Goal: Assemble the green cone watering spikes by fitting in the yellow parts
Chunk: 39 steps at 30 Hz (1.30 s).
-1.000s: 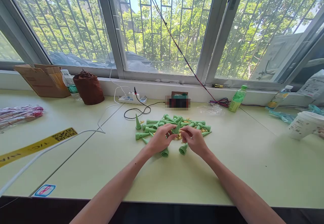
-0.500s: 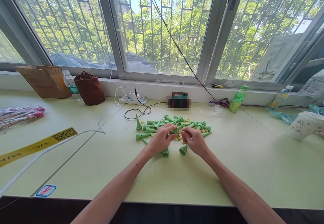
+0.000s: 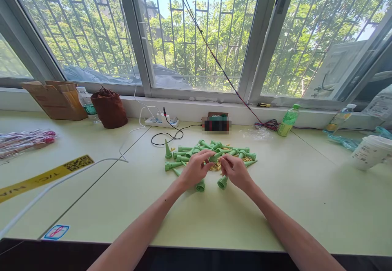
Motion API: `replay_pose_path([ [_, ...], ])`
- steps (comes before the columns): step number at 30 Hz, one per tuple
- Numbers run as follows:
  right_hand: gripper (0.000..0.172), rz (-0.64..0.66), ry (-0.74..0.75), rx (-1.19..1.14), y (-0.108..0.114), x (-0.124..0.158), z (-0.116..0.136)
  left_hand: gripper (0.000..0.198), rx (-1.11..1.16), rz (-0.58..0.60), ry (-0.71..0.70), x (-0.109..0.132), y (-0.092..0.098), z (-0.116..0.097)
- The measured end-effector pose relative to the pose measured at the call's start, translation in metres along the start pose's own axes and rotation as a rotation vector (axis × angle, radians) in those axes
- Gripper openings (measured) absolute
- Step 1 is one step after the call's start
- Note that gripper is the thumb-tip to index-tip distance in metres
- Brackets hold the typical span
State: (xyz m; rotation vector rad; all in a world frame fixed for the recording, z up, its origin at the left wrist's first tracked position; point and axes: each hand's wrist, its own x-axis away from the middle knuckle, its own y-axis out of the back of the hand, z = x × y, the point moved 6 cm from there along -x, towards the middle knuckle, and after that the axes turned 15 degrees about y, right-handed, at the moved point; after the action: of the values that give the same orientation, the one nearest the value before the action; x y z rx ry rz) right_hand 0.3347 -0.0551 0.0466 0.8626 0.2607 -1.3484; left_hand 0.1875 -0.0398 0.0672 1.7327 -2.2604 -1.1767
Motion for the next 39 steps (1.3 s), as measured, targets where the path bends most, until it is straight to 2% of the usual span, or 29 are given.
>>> replay_pose_path([
  [12, 0.028, -0.135, 0.008, -0.119, 0.004, 0.000, -0.001, 0.025, 0.039, -0.028, 0.068, -0.001, -0.002, 0.006],
  [20, 0.025, -0.150, -0.027, -0.212, 0.002, 0.001, -0.007, 0.024, 0.015, -0.011, 0.016, 0.000, -0.002, 0.003],
  [30, 0.032, -0.153, -0.104, -0.354, 0.000, -0.001, -0.010, 0.023, 0.015, 0.022, -0.014, 0.001, -0.001, -0.004],
  [35, 0.034, -0.178, -0.108, -0.371, 0.000, -0.002, -0.008, 0.025, 0.010, -0.023, 0.046, 0.000, -0.002, 0.003],
  [39, 0.033, -0.183, -0.096, -0.349, 0.001, -0.003, -0.006, 0.026, 0.057, -0.013, 0.139, -0.001, -0.002, 0.007],
])
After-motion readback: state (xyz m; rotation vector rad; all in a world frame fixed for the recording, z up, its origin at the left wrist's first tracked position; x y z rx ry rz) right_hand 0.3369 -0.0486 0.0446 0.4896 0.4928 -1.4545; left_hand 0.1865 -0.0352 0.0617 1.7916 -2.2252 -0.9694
